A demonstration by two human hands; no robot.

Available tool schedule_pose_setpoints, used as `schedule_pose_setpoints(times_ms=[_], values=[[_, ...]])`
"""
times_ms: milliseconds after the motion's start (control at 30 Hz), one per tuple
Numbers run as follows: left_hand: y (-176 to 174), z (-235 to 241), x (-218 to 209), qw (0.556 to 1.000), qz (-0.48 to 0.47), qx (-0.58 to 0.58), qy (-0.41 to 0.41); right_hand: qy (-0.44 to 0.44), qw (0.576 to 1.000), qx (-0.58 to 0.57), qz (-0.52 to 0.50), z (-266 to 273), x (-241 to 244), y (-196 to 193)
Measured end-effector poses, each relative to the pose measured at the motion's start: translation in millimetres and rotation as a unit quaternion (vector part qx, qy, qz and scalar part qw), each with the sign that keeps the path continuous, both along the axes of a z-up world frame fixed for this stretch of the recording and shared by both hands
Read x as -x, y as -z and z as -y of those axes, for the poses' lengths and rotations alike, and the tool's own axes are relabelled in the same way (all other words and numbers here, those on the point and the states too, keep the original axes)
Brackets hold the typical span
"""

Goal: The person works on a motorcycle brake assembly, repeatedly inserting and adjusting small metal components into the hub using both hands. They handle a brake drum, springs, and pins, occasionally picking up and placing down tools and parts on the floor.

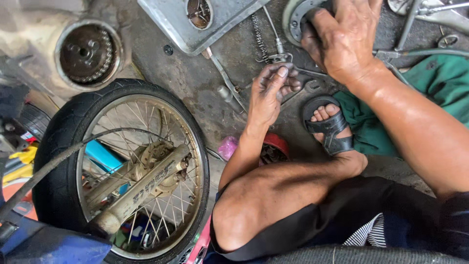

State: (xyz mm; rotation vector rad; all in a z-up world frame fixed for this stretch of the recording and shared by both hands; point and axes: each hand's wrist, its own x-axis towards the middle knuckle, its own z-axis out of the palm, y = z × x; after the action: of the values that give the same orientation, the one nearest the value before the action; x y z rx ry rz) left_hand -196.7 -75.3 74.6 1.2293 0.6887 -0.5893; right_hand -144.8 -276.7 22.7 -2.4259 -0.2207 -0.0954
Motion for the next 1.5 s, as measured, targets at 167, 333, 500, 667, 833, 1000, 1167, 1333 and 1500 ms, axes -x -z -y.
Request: schedule_pose_setpoints(times_ms=[167, 333, 500, 667, 833, 1000, 1167, 1333, 1500], values=[[4, -5, 3, 1.0, -0.005, 0.005, 0.001, 0.007, 1.0, -0.004, 0.029, -3, -5, -9], [12, -9, 8, 1.0, -0.01, 0.01, -0.004, 0.019, 0.999, 0.005, 0.029, -5, -5, -19], [19, -13, 13, 1.0, 0.0, 0.011, -0.006, 0.022, 0.998, 0.061, 0.016, -5, -4, -18], [23, -13, 16, 1.0, 0.005, -0.002, -0.002, 0.012, 0.994, 0.105, 0.02, -3, -2, -17], [26, -15, 16, 1.0, 0.008, -0.012, 0.001, -0.005, 0.991, 0.133, 0.023, -3, -3, -15], [24, -12, 12, 1.0, 0.003, -0.022, 0.016, -0.004, 0.992, 0.125, 0.026, -7, -4, -12], [24, -10, 11, 0.999, -0.003, -0.045, 0.03, 0.004, 0.997, 0.079, 0.02, -7, -4, -10], [34, -12, 18, 0.998, -0.014, -0.047, 0.027, 0.009, 0.995, 0.103, 0.008, -9, -1, -10], [41, -13, 21, 0.998, -0.007, -0.051, 0.03, 0.016, 0.994, 0.104, -0.009, -8, 1, -18]])
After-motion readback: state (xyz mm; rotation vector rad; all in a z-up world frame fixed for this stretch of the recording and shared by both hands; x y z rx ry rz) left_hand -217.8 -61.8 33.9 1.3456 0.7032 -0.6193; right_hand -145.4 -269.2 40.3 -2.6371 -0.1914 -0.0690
